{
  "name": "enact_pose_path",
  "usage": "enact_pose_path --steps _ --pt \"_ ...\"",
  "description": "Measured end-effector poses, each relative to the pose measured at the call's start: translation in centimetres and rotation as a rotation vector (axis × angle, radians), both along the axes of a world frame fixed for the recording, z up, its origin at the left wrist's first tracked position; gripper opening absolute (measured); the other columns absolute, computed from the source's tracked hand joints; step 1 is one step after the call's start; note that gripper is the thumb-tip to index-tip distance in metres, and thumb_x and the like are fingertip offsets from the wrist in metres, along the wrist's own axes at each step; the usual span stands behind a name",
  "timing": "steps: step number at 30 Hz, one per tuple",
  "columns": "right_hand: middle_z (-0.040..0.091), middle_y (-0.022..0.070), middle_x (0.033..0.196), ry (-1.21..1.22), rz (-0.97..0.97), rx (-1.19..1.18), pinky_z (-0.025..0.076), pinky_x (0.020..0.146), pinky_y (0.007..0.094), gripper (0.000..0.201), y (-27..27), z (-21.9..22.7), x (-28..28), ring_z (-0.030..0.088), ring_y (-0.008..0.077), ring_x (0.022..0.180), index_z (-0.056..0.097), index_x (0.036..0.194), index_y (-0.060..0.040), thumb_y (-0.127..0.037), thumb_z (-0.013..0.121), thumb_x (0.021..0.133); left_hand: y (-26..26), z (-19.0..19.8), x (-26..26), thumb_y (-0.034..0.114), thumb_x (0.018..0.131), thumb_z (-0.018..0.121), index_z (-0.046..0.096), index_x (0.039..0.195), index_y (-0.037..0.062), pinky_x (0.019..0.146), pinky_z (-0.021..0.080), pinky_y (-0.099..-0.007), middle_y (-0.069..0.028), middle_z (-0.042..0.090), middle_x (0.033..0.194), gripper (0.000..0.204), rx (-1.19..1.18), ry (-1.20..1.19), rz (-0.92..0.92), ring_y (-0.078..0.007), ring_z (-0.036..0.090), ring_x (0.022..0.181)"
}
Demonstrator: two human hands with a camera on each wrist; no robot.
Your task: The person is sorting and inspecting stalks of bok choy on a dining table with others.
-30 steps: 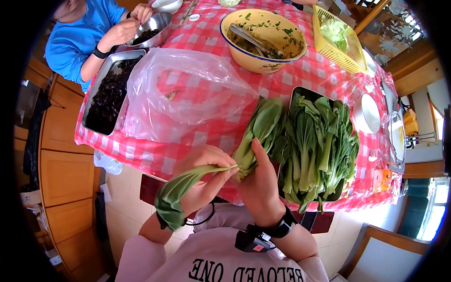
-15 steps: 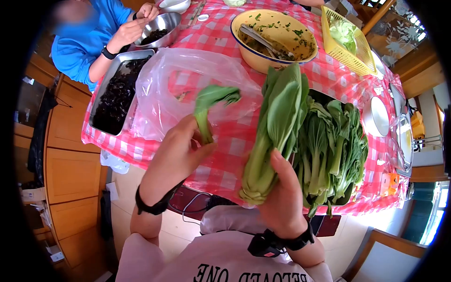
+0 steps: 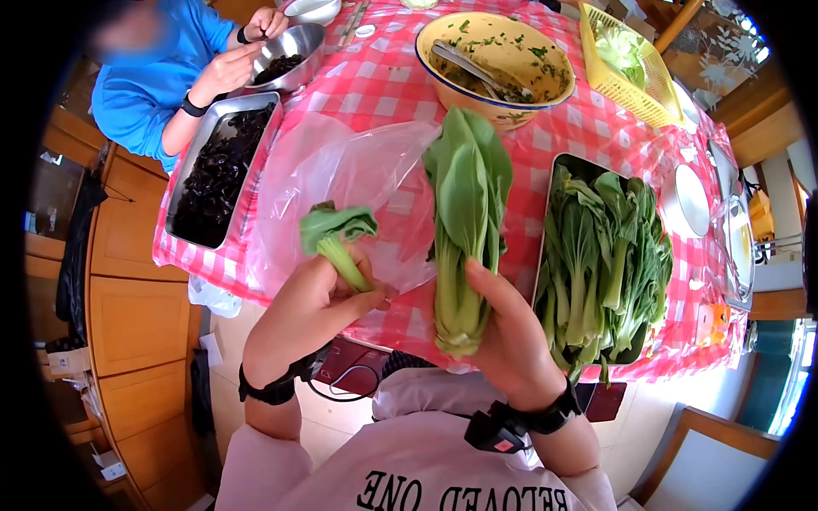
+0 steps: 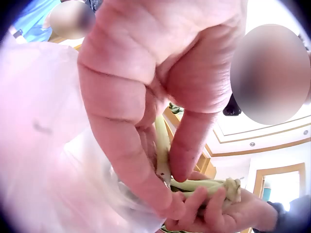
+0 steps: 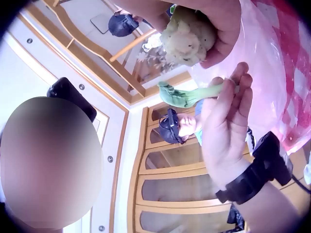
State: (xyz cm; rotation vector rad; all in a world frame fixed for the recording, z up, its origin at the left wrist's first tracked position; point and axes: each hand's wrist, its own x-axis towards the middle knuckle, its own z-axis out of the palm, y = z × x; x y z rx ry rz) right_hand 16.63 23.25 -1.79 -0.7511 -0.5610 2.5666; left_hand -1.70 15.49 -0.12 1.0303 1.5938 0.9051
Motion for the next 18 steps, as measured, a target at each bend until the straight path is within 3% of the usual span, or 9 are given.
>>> enact_pose_path --steps 1,2,3,4,7,11,13,15,18 --pt "0.054 0.0113 0.075 -0.003 -0.007 -0.002 0.044 0.053 0.0278 0.038 -0.1 0.2 -0.4 0.054 0.0176 0.06 0.046 0.104 0.0008 -0.033 0.038 0.089 -0.3 -0.3 0.1 0.004 0.079 0.06 0.044 0.08 0.0005 0.049 0.037 -0.0204 -0.0008 0.049 0.065 0.016 0.038 -0.111 0.012 -0.0053 0.047 0.056" --pt "0.054 0.0094 0.08 -0.068 -0.07 0.022 0.044 0.056 0.0289 0.032 -0.2 0.6 -1.1 0.054 0.017 0.065 0.045 0.106 -0.001 -0.028 0.041 0.089 -0.7 -0.5 0.4 0.004 0.08 0.058 0.042 0.084 -0.0002 0.053 0.042 -0.0206 -0.0017 0.052 0.07 0.016 0.062 -0.122 0.052 -0.0085 0.055 0.062" --pt "0.053 0.0076 0.084 -0.133 -0.133 0.046 0.045 0.06 0.0299 0.028 -0.3 0.8 -1.5 0.054 0.0164 0.07 0.045 0.108 -0.0029 -0.023 0.043 0.089 -0.7 -0.5 0.4 0.004 0.08 0.058 0.042 0.084 -0.0002 0.053 0.042 -0.0206 -0.0017 0.052 0.07 0.016 0.061 -0.126 0.045 -0.0085 0.055 0.062" --pt "0.051 0.0044 0.092 -0.06 -0.13 0.084 0.045 0.066 0.0311 0.028 -0.2 0.1 -1.7 0.053 0.0149 0.077 0.042 0.111 -0.0055 -0.016 0.049 0.086 -0.8 -0.5 0.4 0.004 0.081 0.057 0.042 0.087 -0.0002 0.055 0.044 -0.0213 -0.0026 0.053 0.072 0.017 0.078 -0.123 0.053 -0.0103 0.057 0.065" --pt "0.05 0.0044 0.094 -0.244 -0.189 0.426 0.048 0.06 0.0287 0.04 -0.7 -0.7 -2.9 0.052 0.0126 0.078 0.034 0.119 -0.0076 -0.016 0.052 0.085 -0.8 -0.6 0.3 0.005 0.083 0.055 0.041 0.089 -0.0001 0.057 0.047 -0.0232 -0.0064 0.057 0.08 0.016 0.118 -0.095 0.024 -0.0138 0.061 0.071" --pt "0.051 0.0061 0.096 -0.158 -0.23 0.562 0.049 0.059 0.0286 0.042 -0.8 -0.5 -2.7 0.053 0.0131 0.078 0.032 0.12 -0.0082 -0.016 0.053 0.084 -0.1 -0.9 -0.2 0.007 0.083 0.055 0.042 0.091 0.0005 0.059 0.046 -0.0227 -0.0057 0.057 0.083 0.016 0.024 -0.124 -0.029 -0.0137 0.06 0.071" --pt "0.052 0.0073 0.092 -0.126 -0.226 0.402 0.049 0.06 0.0301 0.038 -0.5 0.1 -2.6 0.054 0.0149 0.077 0.036 0.116 -0.0081 -0.018 0.054 0.084 0.1 -1.6 -0.6 0.007 0.083 0.055 0.043 0.092 0.0007 0.061 0.046 -0.023 -0.0047 0.057 0.083 0.016 0.023 -0.125 -0.045 -0.0137 0.06 0.073" --pt "0.053 0.0073 0.091 -0.135 -0.224 0.271 0.047 0.06 0.0308 0.035 -0.2 0.1 -2.7 0.054 0.0155 0.076 0.038 0.113 -0.0076 -0.018 0.054 0.084 0.1 -2.1 -1.6 0.006 0.082 0.055 0.046 0.097 0.0017 0.067 0.046 -0.024 -0.0034 0.055 0.084 0.018 0.059 0.059 -0.165 -0.0127 0.059 0.077" --pt "0.052 0.0073 0.09 -0.174 -0.286 0.224 0.047 0.059 0.0314 0.03 -0.5 -2.8 -3.4 0.054 0.016 0.075 0.039 0.109 -0.0066 -0.017 0.053 0.084 0.2 -0.6 -3.1 0.003 0.084 0.051 0.045 0.105 0.0014 0.069 0.046 -0.0241 -0.0072 0.055 0.1 0.022 0.154 -0.019 -0.076 -0.0121 0.057 0.08"
